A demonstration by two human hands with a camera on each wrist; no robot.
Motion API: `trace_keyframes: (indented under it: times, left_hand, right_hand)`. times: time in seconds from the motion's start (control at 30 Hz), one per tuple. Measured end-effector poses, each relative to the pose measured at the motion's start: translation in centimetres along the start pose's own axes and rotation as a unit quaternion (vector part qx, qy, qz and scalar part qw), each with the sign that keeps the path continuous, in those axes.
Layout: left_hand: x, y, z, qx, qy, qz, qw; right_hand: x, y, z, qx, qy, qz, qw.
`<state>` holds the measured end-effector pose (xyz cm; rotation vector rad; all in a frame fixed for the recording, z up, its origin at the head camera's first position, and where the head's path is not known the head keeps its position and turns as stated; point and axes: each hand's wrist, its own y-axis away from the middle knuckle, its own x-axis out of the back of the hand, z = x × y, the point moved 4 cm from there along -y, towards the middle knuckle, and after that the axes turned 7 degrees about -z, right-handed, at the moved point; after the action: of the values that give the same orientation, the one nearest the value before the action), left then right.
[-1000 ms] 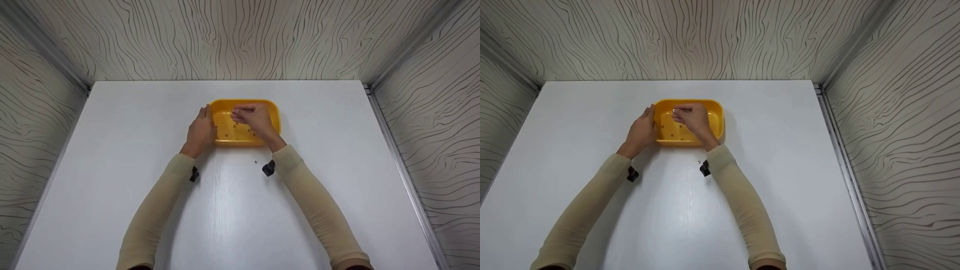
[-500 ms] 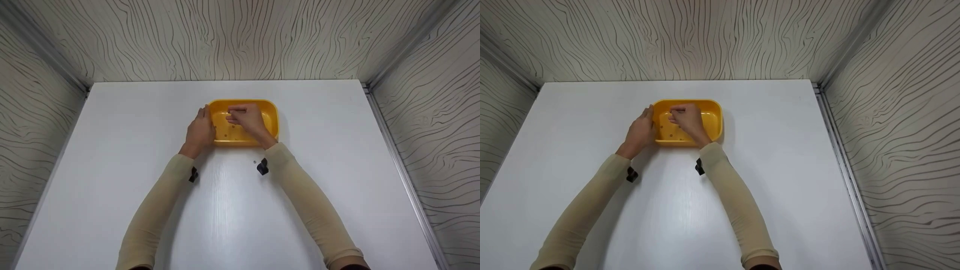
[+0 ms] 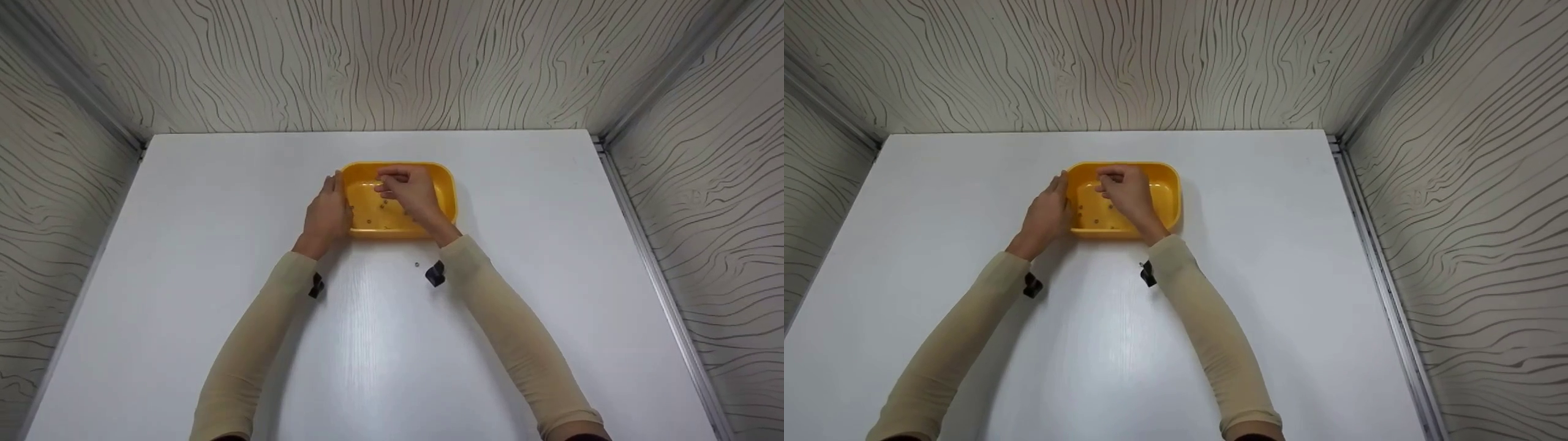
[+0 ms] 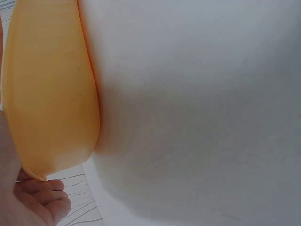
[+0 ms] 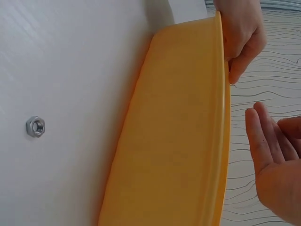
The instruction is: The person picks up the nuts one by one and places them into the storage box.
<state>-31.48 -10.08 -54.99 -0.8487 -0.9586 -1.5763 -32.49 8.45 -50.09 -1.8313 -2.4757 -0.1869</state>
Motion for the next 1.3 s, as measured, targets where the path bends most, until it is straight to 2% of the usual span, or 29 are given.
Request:
trace_keyframes:
  times: [0.27,0.5,0.83,1.1,1.3]
  left_hand:
    - [0.0,0.1,0.0,0.000,0.008,-0.002,1.0000]
    - [-0.1,0.3,-0.1,-0.014,-0.001,0.016,0.9998]
    - [0.0,0.1,0.0,0.004,0.012,-0.002,0.9999]
    - [0.0,0.1,0.0,0.001,0.016,0.000,0.9999]
    - [0.0,0.0,0.0,0.003,0.013,0.002,0.9999]
  right_hand:
    - [0.9,1.9,-1.1,0.063,0.082,-0.004,0.995]
    - [1.8,3.8,-0.9,0.065,0.146,-0.011,0.987]
    - [2.3,7.2,-0.3,0.112,0.170,-0.057,0.977]
    - [1.8,9.7,0.6,0.110,0.196,-0.106,0.969]
    - [1.8,10.7,1.5,0.122,0.230,-0.136,0.956]
